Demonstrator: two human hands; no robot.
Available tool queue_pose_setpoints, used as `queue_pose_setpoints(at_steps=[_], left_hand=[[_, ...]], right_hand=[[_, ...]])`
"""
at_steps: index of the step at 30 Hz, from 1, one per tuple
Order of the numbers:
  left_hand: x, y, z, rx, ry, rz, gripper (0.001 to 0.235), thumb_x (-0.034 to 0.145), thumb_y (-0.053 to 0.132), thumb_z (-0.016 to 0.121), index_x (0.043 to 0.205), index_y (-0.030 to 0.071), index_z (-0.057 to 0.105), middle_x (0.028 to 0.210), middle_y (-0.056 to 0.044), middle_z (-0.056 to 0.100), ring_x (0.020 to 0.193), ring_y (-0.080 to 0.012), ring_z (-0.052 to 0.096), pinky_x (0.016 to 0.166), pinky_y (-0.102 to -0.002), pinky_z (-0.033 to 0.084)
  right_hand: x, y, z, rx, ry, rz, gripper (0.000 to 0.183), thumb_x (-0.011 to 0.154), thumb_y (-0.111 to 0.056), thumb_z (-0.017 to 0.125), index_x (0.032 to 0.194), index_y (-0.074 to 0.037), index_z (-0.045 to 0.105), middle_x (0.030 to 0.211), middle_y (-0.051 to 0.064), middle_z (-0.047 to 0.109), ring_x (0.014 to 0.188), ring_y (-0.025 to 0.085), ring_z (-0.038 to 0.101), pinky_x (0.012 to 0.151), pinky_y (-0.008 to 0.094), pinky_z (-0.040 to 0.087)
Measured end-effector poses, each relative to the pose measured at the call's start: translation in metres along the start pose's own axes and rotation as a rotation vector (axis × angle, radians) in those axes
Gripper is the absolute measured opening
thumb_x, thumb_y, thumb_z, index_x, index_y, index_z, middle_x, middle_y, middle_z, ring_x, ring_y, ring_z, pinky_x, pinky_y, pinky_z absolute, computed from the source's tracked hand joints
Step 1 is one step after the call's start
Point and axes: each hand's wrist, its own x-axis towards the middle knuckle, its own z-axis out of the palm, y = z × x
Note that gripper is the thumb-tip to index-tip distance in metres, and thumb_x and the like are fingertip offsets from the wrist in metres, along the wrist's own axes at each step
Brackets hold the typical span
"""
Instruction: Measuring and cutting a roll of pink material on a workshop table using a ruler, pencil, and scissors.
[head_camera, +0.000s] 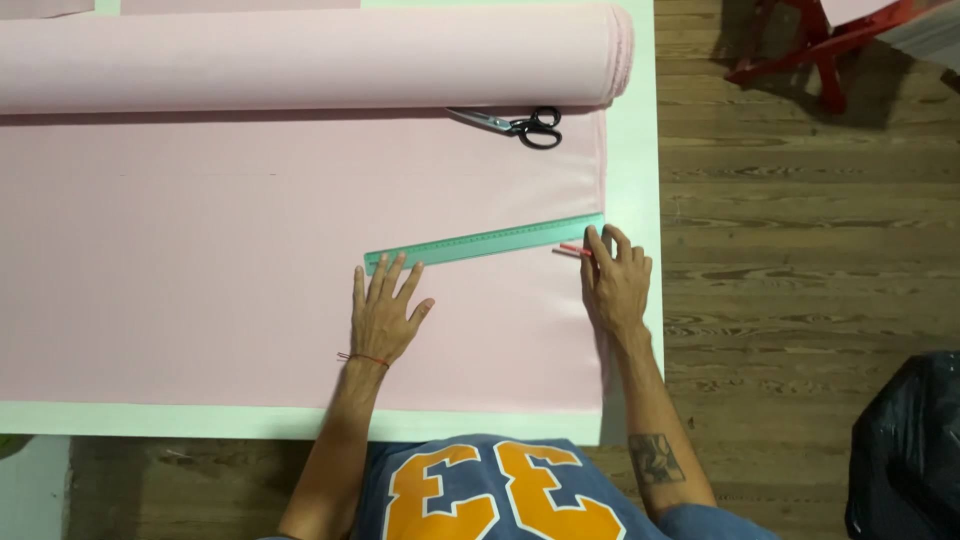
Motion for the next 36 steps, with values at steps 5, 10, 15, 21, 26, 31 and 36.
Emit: queue_pose_setpoints(at_steps=[5, 10, 15, 21, 26, 31, 36], left_hand=[[0.036, -0.015, 0.004, -0.029, -0.115, -0.042, 0.073, 0.102, 0.073, 0.042, 0.159, 0.027, 0.05, 0.168, -0.007, 0.043, 0.158, -0.0323, 0.034, 0.132, -0.056, 0.014], [0.054, -0.022, 0.007, -0.079, -0.11, 0.001, 0.074, 0.1, 0.073, 0.047, 0.158, 0.027, 0.053, 0.168, -0.008, 0.043, 0.158, -0.0334, 0.033, 0.133, -0.055, 0.015], [0.057, -0.021, 0.009, -0.098, -0.081, -0.003, 0.076, 0.098, 0.072, 0.053, 0.157, 0.024, 0.054, 0.169, -0.009, 0.042, 0.16, -0.0341, 0.029, 0.133, -0.055, 0.013], [0.059, -0.02, 0.007, -0.113, -0.017, 0.042, 0.072, 0.098, 0.067, 0.059, 0.154, 0.022, 0.058, 0.166, -0.011, 0.046, 0.157, -0.0375, 0.034, 0.131, -0.058, 0.017], [0.042, -0.016, 0.002, -0.121, -0.032, 0.07, 0.072, 0.098, 0.065, 0.062, 0.154, 0.019, 0.059, 0.166, -0.013, 0.047, 0.156, -0.0394, 0.034, 0.13, -0.059, 0.018], [-0.015, -0.004, -0.008, -0.132, -0.07, 0.047, 0.076, 0.096, 0.068, 0.062, 0.155, 0.02, 0.058, 0.167, -0.013, 0.045, 0.157, -0.0389, 0.033, 0.13, -0.06, 0.016], [-0.094, 0.018, -0.023, -0.079, 0.067, 0.091, 0.079, 0.091, 0.075, 0.061, 0.145, 0.018, 0.067, 0.157, -0.015, 0.057, 0.149, -0.0405, 0.047, 0.127, -0.06, 0.029]], right_hand=[[0.007, -0.004, -0.007, 0.034, -0.032, 0.022, 0.039, 0.101, -0.032, 0.067, 0.14, -0.024, 0.072, 0.135, 0.006, 0.063, 0.089, 0.026, 0.059, 0.074, 0.039, 0.043], [0.008, -0.001, -0.009, 0.04, -0.054, 0.034, 0.041, 0.1, -0.029, 0.068, 0.141, -0.024, 0.072, 0.136, 0.006, 0.064, 0.087, 0.025, 0.058, 0.074, 0.039, 0.042], [0.012, 0.002, -0.006, 0.045, -0.063, 0.017, 0.043, 0.101, -0.028, 0.066, 0.144, -0.023, 0.069, 0.138, 0.006, 0.063, 0.086, 0.024, 0.055, 0.074, 0.038, 0.04], [0.007, 0.009, 0.001, 0.077, -0.086, 0.039, 0.042, 0.101, -0.026, 0.067, 0.143, -0.025, 0.07, 0.139, 0.005, 0.063, 0.087, 0.023, 0.053, 0.075, 0.037, 0.038], [-0.006, 0.013, -0.012, 0.156, -0.097, 0.034, 0.044, 0.096, -0.023, 0.073, 0.14, -0.024, 0.072, 0.14, 0.006, 0.063, 0.089, 0.026, 0.055, 0.076, 0.039, 0.039], [-0.061, 0.005, -0.039, 0.173, -0.135, -0.013, 0.045, 0.096, -0.023, 0.074, 0.141, -0.025, 0.071, 0.142, 0.007, 0.063, 0.09, 0.027, 0.055, 0.076, 0.039, 0.04], [-0.15, -0.004, -0.055, 0.161, -0.147, -0.004, 0.044, 0.098, -0.032, 0.07, 0.142, -0.027, 0.071, 0.141, 0.005, 0.064, 0.085, 0.023, 0.053, 0.076, 0.039, 0.042]])
